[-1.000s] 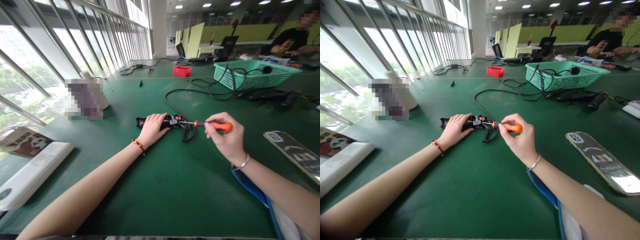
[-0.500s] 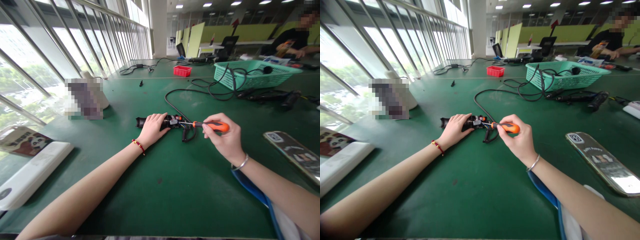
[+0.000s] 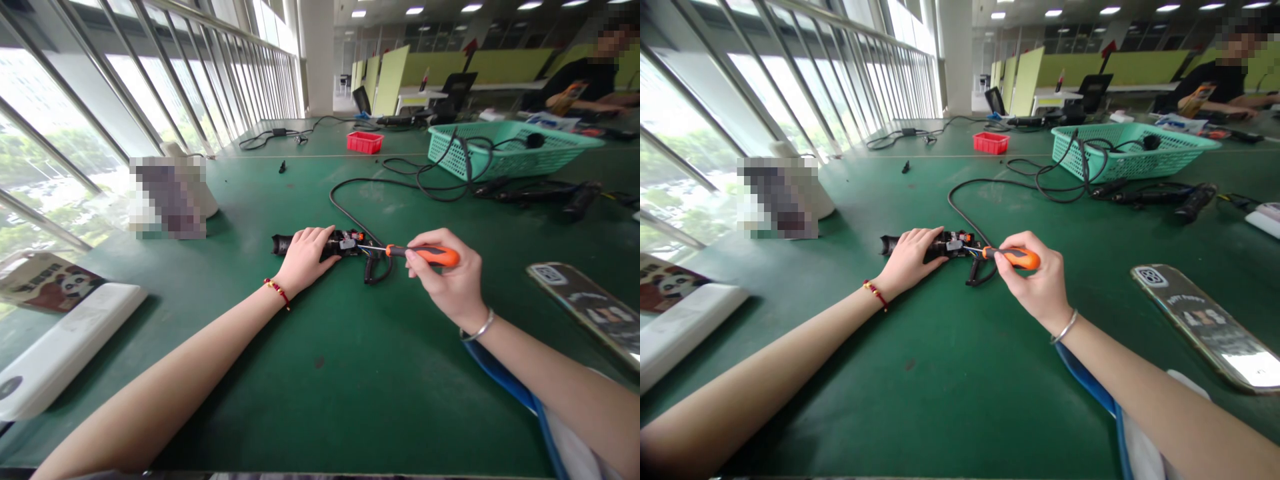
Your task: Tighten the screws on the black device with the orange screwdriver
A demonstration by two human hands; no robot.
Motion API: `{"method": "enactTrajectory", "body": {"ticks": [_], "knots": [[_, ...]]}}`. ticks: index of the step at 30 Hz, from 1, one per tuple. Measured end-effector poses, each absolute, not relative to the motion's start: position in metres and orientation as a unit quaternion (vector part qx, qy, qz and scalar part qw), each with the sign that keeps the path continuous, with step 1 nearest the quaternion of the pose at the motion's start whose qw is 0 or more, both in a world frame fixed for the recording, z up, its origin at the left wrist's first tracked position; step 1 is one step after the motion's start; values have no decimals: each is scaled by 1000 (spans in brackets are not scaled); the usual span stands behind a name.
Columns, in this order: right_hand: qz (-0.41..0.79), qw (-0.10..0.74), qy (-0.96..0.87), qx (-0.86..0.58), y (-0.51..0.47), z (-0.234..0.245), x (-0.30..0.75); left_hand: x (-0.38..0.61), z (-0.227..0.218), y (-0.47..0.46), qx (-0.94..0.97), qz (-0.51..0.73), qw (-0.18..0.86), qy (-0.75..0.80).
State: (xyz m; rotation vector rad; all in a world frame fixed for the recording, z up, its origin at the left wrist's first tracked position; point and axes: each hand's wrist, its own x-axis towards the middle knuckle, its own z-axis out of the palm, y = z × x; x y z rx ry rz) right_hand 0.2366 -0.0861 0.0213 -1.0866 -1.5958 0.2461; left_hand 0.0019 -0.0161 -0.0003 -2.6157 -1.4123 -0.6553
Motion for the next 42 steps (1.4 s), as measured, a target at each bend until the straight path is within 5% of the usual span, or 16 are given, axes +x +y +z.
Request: {"method": "enactTrajectory", "body": {"ticks": [7, 23, 42], "knots": [[133, 562, -674, -461, -84, 22, 239, 1, 0, -16, -864, -215, 44, -452], [-42, 587, -671, -452, -87, 30, 238, 0, 0, -16, -884, -216, 44, -412], [-100, 614, -696, -360, -88, 28, 236, -1, -1, -15, -891, -235, 60, -383]]}}
